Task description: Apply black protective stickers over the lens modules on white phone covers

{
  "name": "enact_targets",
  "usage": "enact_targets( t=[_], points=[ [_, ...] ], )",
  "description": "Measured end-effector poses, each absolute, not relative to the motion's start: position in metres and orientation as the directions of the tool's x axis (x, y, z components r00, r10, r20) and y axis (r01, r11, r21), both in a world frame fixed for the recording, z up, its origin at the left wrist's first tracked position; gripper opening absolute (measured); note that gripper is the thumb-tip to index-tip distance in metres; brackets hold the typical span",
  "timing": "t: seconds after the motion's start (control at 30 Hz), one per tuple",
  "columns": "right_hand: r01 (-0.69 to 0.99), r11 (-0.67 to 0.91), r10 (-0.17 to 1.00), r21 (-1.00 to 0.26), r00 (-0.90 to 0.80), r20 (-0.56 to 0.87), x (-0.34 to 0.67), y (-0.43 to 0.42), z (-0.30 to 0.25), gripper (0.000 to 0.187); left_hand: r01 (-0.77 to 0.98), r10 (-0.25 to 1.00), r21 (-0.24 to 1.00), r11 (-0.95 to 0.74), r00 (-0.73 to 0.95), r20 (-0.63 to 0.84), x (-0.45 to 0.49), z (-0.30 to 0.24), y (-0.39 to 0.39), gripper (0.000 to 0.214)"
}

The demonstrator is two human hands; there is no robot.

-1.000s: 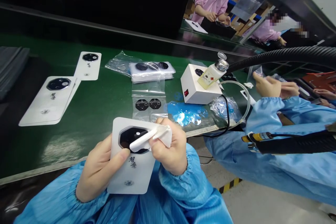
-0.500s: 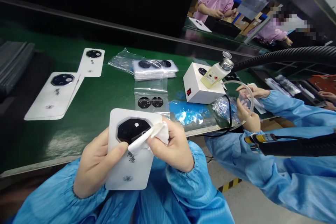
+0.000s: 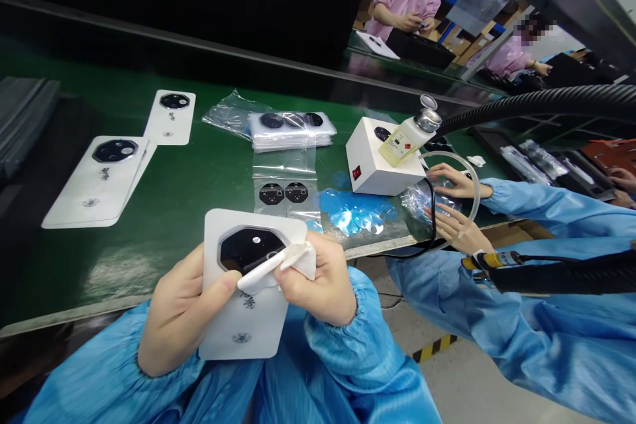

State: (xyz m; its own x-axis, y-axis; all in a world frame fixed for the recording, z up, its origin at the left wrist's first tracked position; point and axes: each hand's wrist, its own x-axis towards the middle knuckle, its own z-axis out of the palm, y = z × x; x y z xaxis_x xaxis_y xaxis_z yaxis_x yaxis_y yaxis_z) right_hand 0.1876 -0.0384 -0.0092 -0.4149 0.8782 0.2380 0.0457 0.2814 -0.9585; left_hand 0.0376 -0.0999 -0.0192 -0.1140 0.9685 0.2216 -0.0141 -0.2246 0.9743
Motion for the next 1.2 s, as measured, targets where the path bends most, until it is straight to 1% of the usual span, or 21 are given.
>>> enact_targets(
  t=[0.13,0.23,0.3,0.37,0.43,0.5,0.57,0.67,0.77,0.9,1.1,1.2],
  points=[
    [0.063,0.316,0.892,-0.947,-0.361,0.273,0.185,-0.045,-0.012,0.015,-0.049,0.976,0.98,-0.195,-0.105,0.189,0.038,-0.018,-0.1,0.019],
    [0.09,0.337,0.903,-0.937,-0.314,0.294,0.183,-0.047,-0.01,0.018,-0.078,0.986,0.985,-0.156,-0.065,0.152,0.036,-0.019,-0.101,0.02],
    [0.078,0.339,0.886,-0.937,-0.36,0.291,0.183,-0.045,-0.008,0.014,-0.125,0.99,0.985,-0.117,-0.088,0.107,0.035,-0.019,-0.102,0.02],
    [0.033,0.34,0.84,-0.94,-0.461,0.288,0.184,-0.042,-0.005,0.007,-0.188,0.986,0.976,-0.109,-0.149,0.081,0.036,-0.019,-0.103,0.021],
    [-0.028,0.345,0.786,-0.938,-0.537,0.306,0.186,-0.039,-0.002,0.011,-0.243,0.976,0.96,-0.14,-0.196,0.093,0.038,-0.018,-0.103,0.022],
    [-0.07,0.352,0.765,-0.933,-0.554,0.33,0.188,-0.039,0.0,0.014,-0.275,0.97,0.945,-0.177,-0.209,0.121,0.039,-0.018,-0.103,0.023],
    [-0.088,0.354,0.762,-0.931,-0.551,0.342,0.189,-0.039,0.001,0.014,-0.282,0.967,0.938,-0.2,-0.214,0.142,0.04,-0.017,-0.103,0.024],
    [-0.096,0.345,0.765,-0.934,-0.548,0.339,0.189,-0.039,0.0,0.013,-0.245,0.964,0.945,-0.218,-0.207,0.168,0.039,-0.017,-0.103,0.023],
    [-0.087,0.344,0.76,-0.935,-0.558,0.332,0.19,-0.038,-0.002,0.011,-0.163,0.968,0.963,-0.215,-0.166,0.188,0.037,-0.016,-0.104,0.023],
    [-0.038,0.354,0.783,-0.934,-0.534,0.319,0.19,-0.037,-0.002,0.004,-0.051,0.966,0.971,-0.233,-0.129,0.225,0.037,-0.014,-0.104,0.024],
    [0.026,0.328,0.836,-0.944,-0.473,0.278,0.186,-0.038,0.002,0.006,0.071,0.93,0.934,-0.349,-0.095,0.355,0.037,-0.015,-0.1,0.026],
    [0.043,0.326,0.859,-0.944,-0.431,0.277,0.184,-0.039,0.003,0.007,0.162,0.918,0.91,-0.382,-0.042,0.393,0.034,-0.015,-0.099,0.022]
  ],
)
